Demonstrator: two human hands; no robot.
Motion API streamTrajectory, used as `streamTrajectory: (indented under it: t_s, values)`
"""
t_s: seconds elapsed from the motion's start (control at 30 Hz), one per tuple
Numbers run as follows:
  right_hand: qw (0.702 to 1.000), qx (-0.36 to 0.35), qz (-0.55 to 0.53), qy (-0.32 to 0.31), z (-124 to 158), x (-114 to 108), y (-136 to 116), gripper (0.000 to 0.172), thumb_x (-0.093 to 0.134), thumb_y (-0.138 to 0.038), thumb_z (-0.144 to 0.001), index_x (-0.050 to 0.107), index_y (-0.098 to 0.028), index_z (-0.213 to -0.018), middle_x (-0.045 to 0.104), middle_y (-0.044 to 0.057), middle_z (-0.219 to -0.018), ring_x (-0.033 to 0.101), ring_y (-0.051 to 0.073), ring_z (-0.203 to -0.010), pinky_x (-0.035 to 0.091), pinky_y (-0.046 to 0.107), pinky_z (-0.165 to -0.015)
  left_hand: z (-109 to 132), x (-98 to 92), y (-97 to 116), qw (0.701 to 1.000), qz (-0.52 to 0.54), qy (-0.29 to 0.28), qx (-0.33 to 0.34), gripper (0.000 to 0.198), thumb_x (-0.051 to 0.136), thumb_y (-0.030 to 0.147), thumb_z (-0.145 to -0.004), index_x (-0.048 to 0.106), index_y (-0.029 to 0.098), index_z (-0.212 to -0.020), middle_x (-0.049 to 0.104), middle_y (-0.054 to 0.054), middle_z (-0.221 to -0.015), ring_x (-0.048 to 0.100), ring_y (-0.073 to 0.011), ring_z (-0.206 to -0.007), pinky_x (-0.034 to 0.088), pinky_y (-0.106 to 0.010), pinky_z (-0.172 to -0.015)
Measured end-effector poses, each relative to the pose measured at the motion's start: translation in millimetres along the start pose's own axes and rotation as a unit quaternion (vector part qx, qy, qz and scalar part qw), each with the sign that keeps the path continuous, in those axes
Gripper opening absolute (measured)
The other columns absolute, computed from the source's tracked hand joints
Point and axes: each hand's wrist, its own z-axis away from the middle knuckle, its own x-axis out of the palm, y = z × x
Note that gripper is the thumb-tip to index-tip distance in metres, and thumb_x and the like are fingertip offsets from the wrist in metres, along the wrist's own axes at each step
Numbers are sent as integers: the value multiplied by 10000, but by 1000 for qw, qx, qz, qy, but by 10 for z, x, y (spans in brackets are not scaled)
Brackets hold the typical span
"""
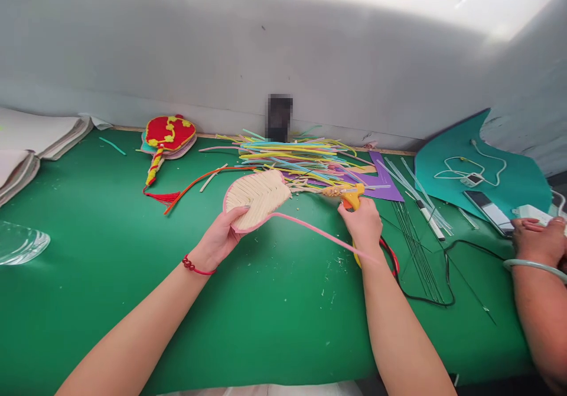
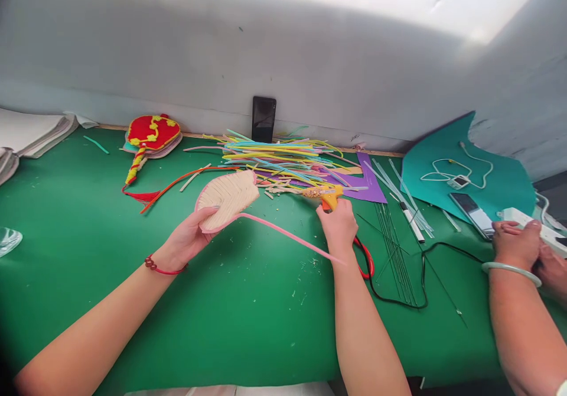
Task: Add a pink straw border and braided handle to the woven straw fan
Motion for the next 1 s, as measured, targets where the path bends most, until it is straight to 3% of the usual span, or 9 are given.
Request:
streamTrajectory:
  t_s: [0.1, 0.17, 0.23, 0.4, 0.53, 0.67, 0.87, 1.0]
  values:
    - [990, 3, -120, 70, 92, -171, -101, 396, 554, -487, -729, 575, -155, -943, 619, 65, -790, 562, 208, -674, 422, 316, -623, 14, 26, 11, 1000, 17, -24, -3, 521, 564, 123, -814, 469, 146, -1326, 538, -102, -1334, 589, -232, -1123, 555, -249, -856]
    - [970, -24, -227, 80, 224, -282, -219, 408, 553, -525, -729, 552, -159, -910, 589, 33, -693, 528, 174, -579, 419, 288, -560, 26, 55, 19, 999, 21, -31, -8, 520, 549, 112, -818, 464, 147, -1331, 551, -100, -1321, 594, -233, -1116, 550, -259, -868]
    - [961, -49, -257, 92, 380, -360, -352, 401, 585, -544, -693, 536, -176, -844, 547, 5, -618, 483, 151, -513, 403, 273, -513, 37, 82, 23, 1000, 16, -16, -15, 519, 543, 99, -814, 473, 151, -1326, 587, -94, -1279, 614, -229, -1086, 554, -257, -859]
    - [958, -96, -249, 104, 563, -367, -525, 333, 591, -518, -680, 468, -210, -714, 468, -31, -538, 422, 131, -458, 386, 275, -504, 36, 88, 15, 1000, 20, -12, -12, 530, 542, 99, -812, 472, 174, -1333, 627, -78, -1228, 635, -221, -1050, 557, -259, -855]
    - [971, -40, -229, 57, 400, -305, -400, 337, 586, -513, -684, 498, -201, -777, 517, -5, -617, 461, 153, -521, 381, 278, -520, 14, 41, 12, 999, 36, -28, -8, 540, 535, 117, -822, 438, 148, -1352, 619, -95, -1236, 652, -214, -1017, 554, -250, -857]
    - [985, -1, -170, -10, 212, -330, -212, 358, 568, -530, -700, 540, -193, -818, 574, 30, -706, 497, 175, -585, 359, 271, -520, -5, 11, 21, 999, 41, -2, -4, 539, 529, 114, -823, 435, 150, -1352, 639, -89, -1205, 672, -186, -964, 572, -191, -762]
    - [993, -10, -63, 97, 224, -422, -212, 372, 555, -490, -728, 558, -180, -934, 587, 85, -838, 529, 225, -683, 350, 299, -551, -1, 30, 11, 999, 37, -21, -1, 527, 531, 113, -823, 446, 135, -1343, 621, -94, -1233, 656, -206, -1006, 564, -229, -826]
    - [989, -54, -107, 81, 293, -352, -297, 369, 539, -513, -741, 547, -183, -905, 572, 68, -797, 525, 213, -675, 374, 300, -575, 14, 46, -2, 999, 32, -39, -2, 560, 549, 133, -817, 422, 140, -1363, 583, -106, -1282, 611, -236, -1091, 531, -286, -915]
